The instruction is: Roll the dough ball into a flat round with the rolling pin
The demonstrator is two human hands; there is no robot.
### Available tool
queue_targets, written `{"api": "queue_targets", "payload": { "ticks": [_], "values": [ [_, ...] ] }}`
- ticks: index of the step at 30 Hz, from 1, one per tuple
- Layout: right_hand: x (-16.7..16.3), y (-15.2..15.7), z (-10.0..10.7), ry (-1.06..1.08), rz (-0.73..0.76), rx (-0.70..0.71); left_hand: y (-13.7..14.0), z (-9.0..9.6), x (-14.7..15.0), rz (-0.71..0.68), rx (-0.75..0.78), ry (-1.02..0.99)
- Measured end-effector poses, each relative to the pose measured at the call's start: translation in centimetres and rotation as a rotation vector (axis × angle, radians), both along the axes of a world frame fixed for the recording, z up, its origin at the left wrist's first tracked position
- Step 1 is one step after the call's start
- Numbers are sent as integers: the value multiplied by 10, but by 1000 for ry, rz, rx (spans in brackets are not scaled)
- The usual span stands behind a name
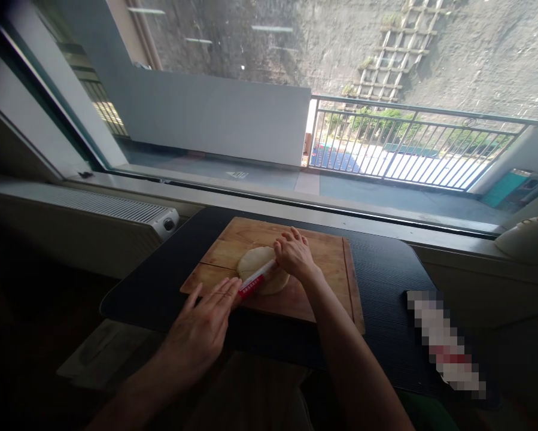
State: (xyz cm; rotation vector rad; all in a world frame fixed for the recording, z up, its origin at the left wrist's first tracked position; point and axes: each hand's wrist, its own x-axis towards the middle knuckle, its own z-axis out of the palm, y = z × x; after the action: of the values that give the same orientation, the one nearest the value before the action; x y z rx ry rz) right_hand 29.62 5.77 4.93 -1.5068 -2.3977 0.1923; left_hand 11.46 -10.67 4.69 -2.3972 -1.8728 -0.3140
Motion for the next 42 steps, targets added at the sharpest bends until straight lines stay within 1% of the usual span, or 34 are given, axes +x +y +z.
{"api": "queue_targets", "payload": {
  "ticks": [2, 5, 7, 9, 10, 12, 14, 16, 17, 19, 22, 25, 27, 31, 33, 34, 36, 40, 42],
  "values": [
    [4, -6, 0, 5, 12, 21, -5, -5, 8, -8, 29, -2],
    [30, -32, -11, 35, -11, 101, -15, -18, 19, -91, 93, -2],
    [47, -48, -19, 48, -40, 140, -18, -24, 20, -149, 112, -4],
    [50, -51, -22, 38, -67, 150, -14, -23, 15, -174, 100, -3],
    [45, -47, -21, 27, -77, 149, -10, -21, 11, -171, 88, 1],
    [25, -28, -15, 1, -79, 133, 1, -13, 3, -126, 69, 14],
    [1, -5, -5, -29, -43, 91, 11, -5, -2, -56, 52, 28],
    [-15, 11, 3, -56, -3, 58, 16, -3, -2, 2, 44, 35],
    [-18, 13, 5, -61, 14, 49, 15, -4, -1, 16, 47, 38],
    [-11, 5, 3, -51, 32, 65, 9, -11, 5, 8, 73, 43],
    [20, -23, -8, -12, 8, 130, -5, -24, 13, -67, 129, 53],
    [40, -41, -17, -7, -38, 136, -6, -28, 12, -137, 153, 58],
    [35, -35, -16, -22, -53, 120, 3, -22, 6, -136, 149, 55],
    [-2, 3, 0, -93, -30, 54, 30, -8, -10, -48, 120, 52],
    [-15, 16, 7, -116, 0, 37, 36, -5, -12, -10, 107, 55],
    [-16, 17, 8, -113, 14, 41, 35, -6, -11, 3, 110, 55],
    [-7, 7, 4, -76, 24, 72, 26, -9, -4, 1, 131, 58],
    [35, -40, -17, -2, -50, 151, 1, -17, 11, -93, 167, 64],
    [47, -57, -24, -11, -77, 159, -3, -18, 12, -139, 161, 56]
  ]
}}
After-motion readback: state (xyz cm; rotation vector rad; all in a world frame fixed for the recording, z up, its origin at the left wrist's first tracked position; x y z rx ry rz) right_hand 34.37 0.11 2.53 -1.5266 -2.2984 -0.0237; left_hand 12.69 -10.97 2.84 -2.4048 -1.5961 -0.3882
